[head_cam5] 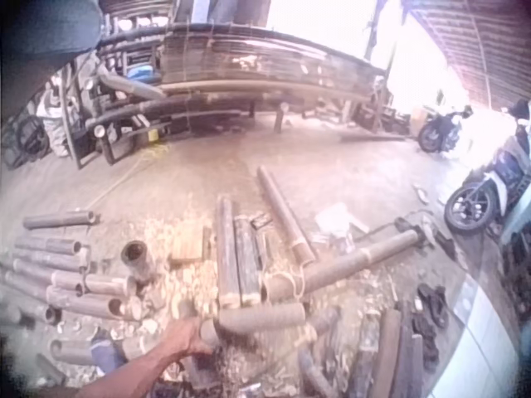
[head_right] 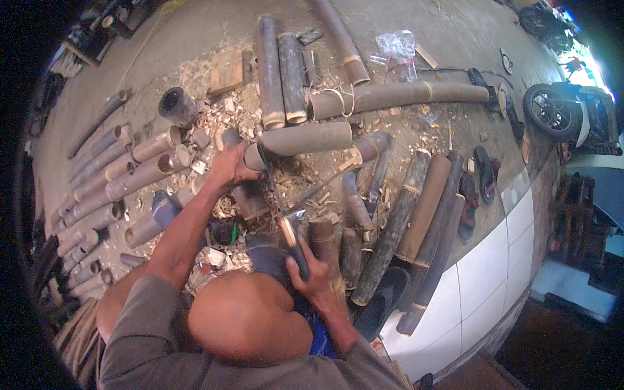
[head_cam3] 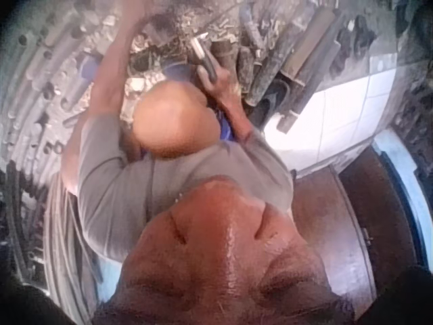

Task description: The person sits on the floor and works with bamboo pieces, using a tape measure to mark dimensions and a saw to cut a bamboo tube. They then use a chisel to carve and shape the cut piece, inspecting the finished section before setting it aside.

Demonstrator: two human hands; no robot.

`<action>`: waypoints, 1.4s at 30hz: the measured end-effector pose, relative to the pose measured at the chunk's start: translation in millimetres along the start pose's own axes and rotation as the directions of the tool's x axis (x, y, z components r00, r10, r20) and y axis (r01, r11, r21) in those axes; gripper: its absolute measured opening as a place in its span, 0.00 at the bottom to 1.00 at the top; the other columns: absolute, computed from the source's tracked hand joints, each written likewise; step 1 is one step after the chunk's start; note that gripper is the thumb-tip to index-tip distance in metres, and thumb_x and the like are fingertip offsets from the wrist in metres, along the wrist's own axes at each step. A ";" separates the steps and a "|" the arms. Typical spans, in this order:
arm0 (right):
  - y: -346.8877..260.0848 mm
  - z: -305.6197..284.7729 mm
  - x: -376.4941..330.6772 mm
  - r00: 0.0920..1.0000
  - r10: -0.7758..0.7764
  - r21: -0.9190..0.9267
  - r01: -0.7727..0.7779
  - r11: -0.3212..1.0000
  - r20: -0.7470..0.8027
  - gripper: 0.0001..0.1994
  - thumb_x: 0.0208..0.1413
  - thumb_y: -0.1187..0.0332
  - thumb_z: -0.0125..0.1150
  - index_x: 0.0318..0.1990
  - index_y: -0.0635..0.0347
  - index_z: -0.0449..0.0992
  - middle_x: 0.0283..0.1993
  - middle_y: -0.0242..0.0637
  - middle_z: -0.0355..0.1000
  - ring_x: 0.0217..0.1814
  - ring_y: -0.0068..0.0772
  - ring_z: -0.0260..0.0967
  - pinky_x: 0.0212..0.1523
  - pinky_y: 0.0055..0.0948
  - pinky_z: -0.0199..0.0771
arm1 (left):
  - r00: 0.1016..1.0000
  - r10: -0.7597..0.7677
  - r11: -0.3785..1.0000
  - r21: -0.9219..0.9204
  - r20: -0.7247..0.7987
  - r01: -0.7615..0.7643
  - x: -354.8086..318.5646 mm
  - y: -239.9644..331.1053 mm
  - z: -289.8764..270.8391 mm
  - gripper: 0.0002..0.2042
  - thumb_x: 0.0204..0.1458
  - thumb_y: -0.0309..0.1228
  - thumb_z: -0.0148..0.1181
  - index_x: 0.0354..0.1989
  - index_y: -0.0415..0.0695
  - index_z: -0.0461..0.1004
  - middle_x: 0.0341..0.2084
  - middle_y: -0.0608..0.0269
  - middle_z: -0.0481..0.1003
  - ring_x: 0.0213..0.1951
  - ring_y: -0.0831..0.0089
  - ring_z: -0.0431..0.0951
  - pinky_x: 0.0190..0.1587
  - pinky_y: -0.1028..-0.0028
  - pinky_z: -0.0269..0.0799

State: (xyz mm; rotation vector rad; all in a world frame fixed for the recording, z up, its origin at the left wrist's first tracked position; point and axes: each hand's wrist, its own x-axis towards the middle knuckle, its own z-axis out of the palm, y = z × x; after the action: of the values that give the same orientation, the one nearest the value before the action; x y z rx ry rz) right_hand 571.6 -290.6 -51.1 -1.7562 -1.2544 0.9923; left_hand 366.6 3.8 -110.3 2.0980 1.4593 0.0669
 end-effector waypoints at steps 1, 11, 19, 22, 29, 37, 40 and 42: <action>-0.9 -12.9 -18.4 0.998 -0.045 -0.007 0.045 0.999 -0.038 0.28 0.61 0.63 0.65 0.66 0.71 0.72 0.37 0.48 0.82 0.33 0.39 0.83 0.37 0.35 0.81 | 1.000 0.001 1.000 0.022 0.012 -0.001 -1.8 2.8 1.2 0.38 0.33 0.53 0.80 0.51 0.44 0.74 0.45 0.49 0.82 0.53 0.44 0.75 0.59 0.49 0.68; -2.2 -109.7 10.8 0.869 -0.171 -0.075 0.153 0.985 -0.465 0.27 0.64 0.61 0.60 0.65 0.72 0.73 0.41 0.49 0.82 0.37 0.36 0.80 0.41 0.33 0.79 | 0.989 0.140 0.987 0.074 0.057 -0.144 -14.3 -23.2 -28.3 0.54 0.36 0.55 0.80 0.72 0.47 0.60 0.65 0.42 0.67 0.63 0.42 0.70 0.63 0.51 0.70; 69.1 -166.7 99.8 0.786 -0.390 -0.490 0.128 0.862 -0.480 0.28 0.58 0.65 0.68 0.65 0.68 0.73 0.47 0.58 0.81 0.44 0.55 0.83 0.45 0.43 0.82 | 0.903 0.225 0.804 0.454 0.366 -0.384 -74.8 -40.8 -161.8 0.51 0.38 0.49 0.80 0.73 0.51 0.60 0.56 0.46 0.70 0.58 0.45 0.72 0.61 0.54 0.72; 90.7 -168.3 103.8 0.841 -0.421 -0.602 0.148 0.784 -0.341 0.33 0.56 0.63 0.69 0.68 0.67 0.70 0.53 0.59 0.79 0.49 0.64 0.80 0.48 0.48 0.81 | 0.923 0.167 0.804 0.494 0.346 -0.331 -98.7 -58.8 -163.8 0.51 0.37 0.47 0.81 0.73 0.50 0.60 0.56 0.47 0.70 0.58 0.45 0.72 0.62 0.54 0.71; 153.9 -161.9 91.2 0.931 -0.334 -0.856 0.047 0.515 -0.150 0.41 0.56 0.61 0.69 0.76 0.62 0.59 0.44 0.49 0.74 0.45 0.56 0.73 0.49 0.50 0.75 | 0.981 0.161 0.915 0.355 0.110 -0.190 -137.2 -107.7 -72.9 0.54 0.39 0.44 0.81 0.76 0.50 0.55 0.62 0.45 0.66 0.64 0.45 0.68 0.68 0.53 0.66; 108.8 -118.2 91.0 0.942 -0.292 -0.864 0.006 0.503 -0.164 0.29 0.57 0.62 0.68 0.65 0.60 0.72 0.47 0.51 0.71 0.50 0.55 0.70 0.50 0.48 0.73 | 0.987 -0.002 0.961 0.273 -0.160 0.046 -128.7 -115.5 -0.1 0.54 0.36 0.38 0.82 0.76 0.59 0.57 0.63 0.51 0.65 0.65 0.48 0.66 0.67 0.46 0.62; 99.8 -96.0 93.8 0.978 -0.171 -0.865 -0.021 0.501 -0.123 0.26 0.55 0.61 0.68 0.60 0.60 0.74 0.45 0.49 0.70 0.48 0.53 0.71 0.48 0.48 0.74 | 0.985 0.043 0.968 0.251 -0.165 0.000 -128.5 -120.2 -7.2 0.53 0.34 0.37 0.82 0.74 0.59 0.60 0.59 0.53 0.69 0.61 0.50 0.70 0.64 0.48 0.66; 87.4 -76.2 100.1 0.981 -0.148 -0.862 -0.031 0.507 -0.122 0.24 0.55 0.60 0.68 0.58 0.58 0.76 0.44 0.48 0.70 0.47 0.52 0.71 0.48 0.47 0.75 | 0.997 0.057 0.988 0.144 -0.044 -0.051 -123.2 -130.6 -24.9 0.52 0.33 0.38 0.82 0.74 0.58 0.61 0.56 0.51 0.71 0.59 0.50 0.73 0.62 0.51 0.69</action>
State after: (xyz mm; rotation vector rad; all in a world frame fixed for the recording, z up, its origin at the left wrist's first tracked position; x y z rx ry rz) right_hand 695.5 -225.6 -113.6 -2.4373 -1.8515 0.0527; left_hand 198.0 -62.4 -118.4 2.2657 1.4739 0.0340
